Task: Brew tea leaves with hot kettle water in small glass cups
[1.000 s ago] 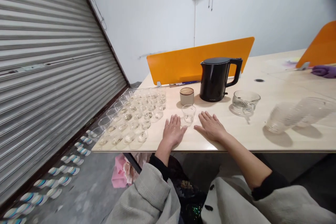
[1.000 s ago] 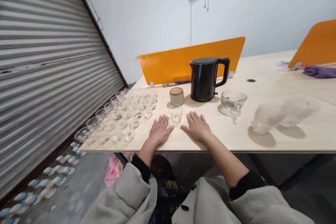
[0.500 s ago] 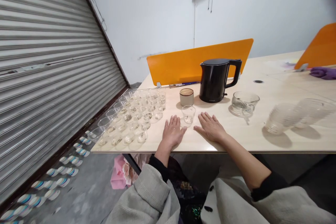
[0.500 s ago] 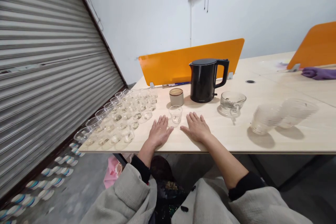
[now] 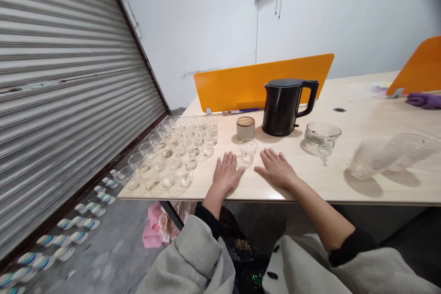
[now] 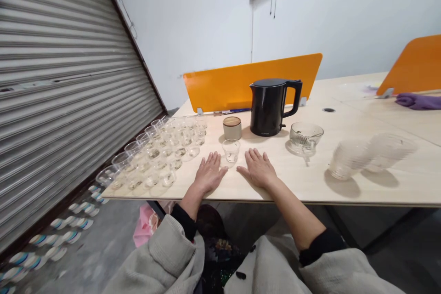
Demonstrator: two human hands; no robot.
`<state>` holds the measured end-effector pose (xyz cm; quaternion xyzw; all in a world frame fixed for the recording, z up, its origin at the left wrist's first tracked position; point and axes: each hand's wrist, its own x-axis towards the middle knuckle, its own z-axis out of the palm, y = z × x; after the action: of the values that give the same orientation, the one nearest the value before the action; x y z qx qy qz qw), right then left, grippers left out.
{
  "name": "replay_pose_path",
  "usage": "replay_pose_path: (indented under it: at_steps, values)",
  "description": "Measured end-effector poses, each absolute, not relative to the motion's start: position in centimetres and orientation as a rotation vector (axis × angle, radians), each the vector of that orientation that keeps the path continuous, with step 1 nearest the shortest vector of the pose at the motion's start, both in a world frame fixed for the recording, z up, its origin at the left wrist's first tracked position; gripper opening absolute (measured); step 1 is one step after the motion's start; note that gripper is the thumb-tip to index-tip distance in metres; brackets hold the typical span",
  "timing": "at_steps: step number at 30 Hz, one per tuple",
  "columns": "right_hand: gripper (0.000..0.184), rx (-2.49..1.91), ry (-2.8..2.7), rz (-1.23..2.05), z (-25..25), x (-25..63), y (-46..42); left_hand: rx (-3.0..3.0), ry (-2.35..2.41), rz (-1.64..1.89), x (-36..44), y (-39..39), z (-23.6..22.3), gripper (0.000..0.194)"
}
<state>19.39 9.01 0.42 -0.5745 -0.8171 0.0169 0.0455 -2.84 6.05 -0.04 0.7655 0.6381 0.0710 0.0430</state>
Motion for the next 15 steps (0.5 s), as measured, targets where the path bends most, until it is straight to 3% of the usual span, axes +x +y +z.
replay_pose_path:
  at_steps: [15]
  values:
    - [0.088, -1.749, -2.494, 0.044, 0.27, 19.52, 9.05, 2.362, 1.958, 0.209, -2.78, 6.07, -0.12, 0.077]
